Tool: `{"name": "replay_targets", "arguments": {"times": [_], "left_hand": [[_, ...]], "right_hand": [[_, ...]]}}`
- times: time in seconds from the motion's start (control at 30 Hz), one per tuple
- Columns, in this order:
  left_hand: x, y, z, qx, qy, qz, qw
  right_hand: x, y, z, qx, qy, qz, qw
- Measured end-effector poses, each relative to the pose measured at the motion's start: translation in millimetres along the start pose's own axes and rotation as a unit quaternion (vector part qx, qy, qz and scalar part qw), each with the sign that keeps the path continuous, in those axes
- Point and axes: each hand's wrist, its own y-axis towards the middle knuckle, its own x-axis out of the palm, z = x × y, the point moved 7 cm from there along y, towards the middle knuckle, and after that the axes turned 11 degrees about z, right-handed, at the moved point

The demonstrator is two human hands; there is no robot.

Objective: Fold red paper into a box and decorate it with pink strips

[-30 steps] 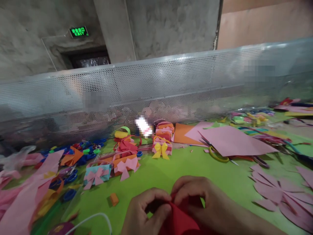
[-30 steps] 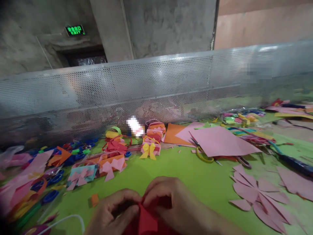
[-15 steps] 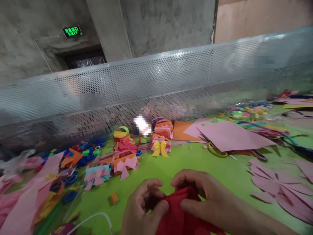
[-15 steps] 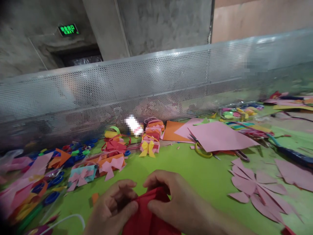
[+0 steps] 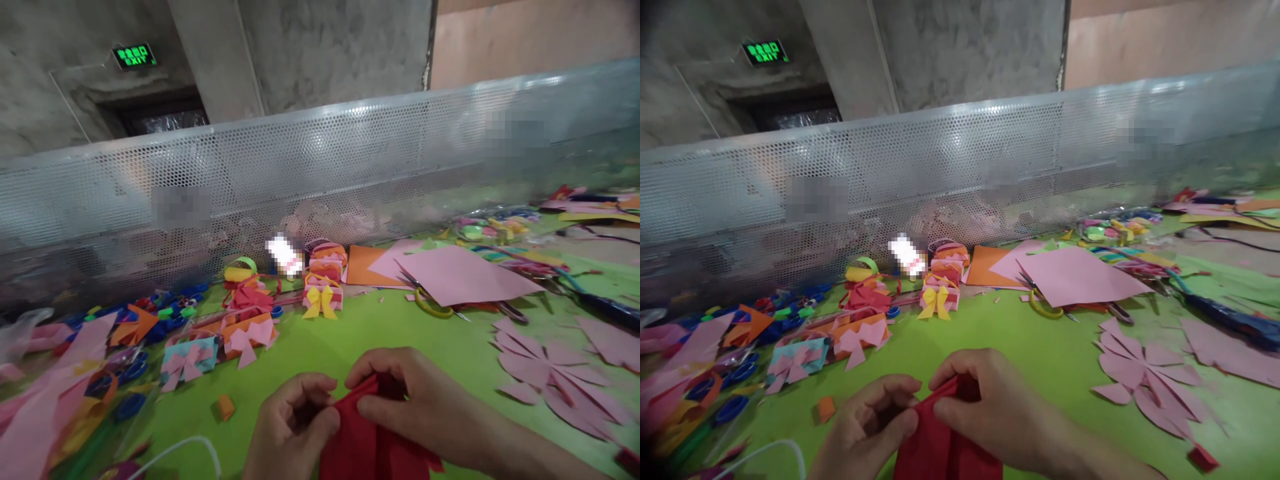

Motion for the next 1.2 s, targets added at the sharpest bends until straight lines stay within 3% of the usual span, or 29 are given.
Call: {"name": "replay_targets", "arguments": {"times": [0.17, 0.23, 0.37, 0.57, 0.87, 1.0, 1.2], "left_hand": [[8.6, 0.0, -13.8, -0.031, 0.055, -0.109, 0.992], [8.2, 2.5, -24.0, -0.042, 0.087, -0.126, 0.987], [4.8, 6.7, -32.1, -0.035, 0.109, -0.109, 0.987], [5.8, 1.7, -16.1, -0.019, 0.095, -0.100, 0.990], [3.6, 5.9, -19.6, -0.030, 0.060, -0.118, 0.991], [4.7, 5.1, -19.8, -0.037, 0.051, -0.123, 0.990], [7.1, 2.0, -3.1, 0.033, 0.060, -0.106, 0.992]], "right_hand": [[2.3, 1.4, 4.4, 0.014, 0.012, -0.003, 1.000], [4.6, 1.4, 8.6, 0.022, 0.011, -0.004, 1.000], [3.3, 2.0, 10.9, 0.015, 0.006, 0.002, 1.000], [-11.7, 4.2, -7.7, -0.076, 0.062, -0.033, 0.995], [-15.0, 4.5, -9.4, -0.081, 0.000, -0.087, 0.993], [-16.7, 4.4, -11.6, -0.096, 0.002, -0.063, 0.993], [-15.0, 2.2, -11.7, -0.123, 0.052, -0.059, 0.989]]}}
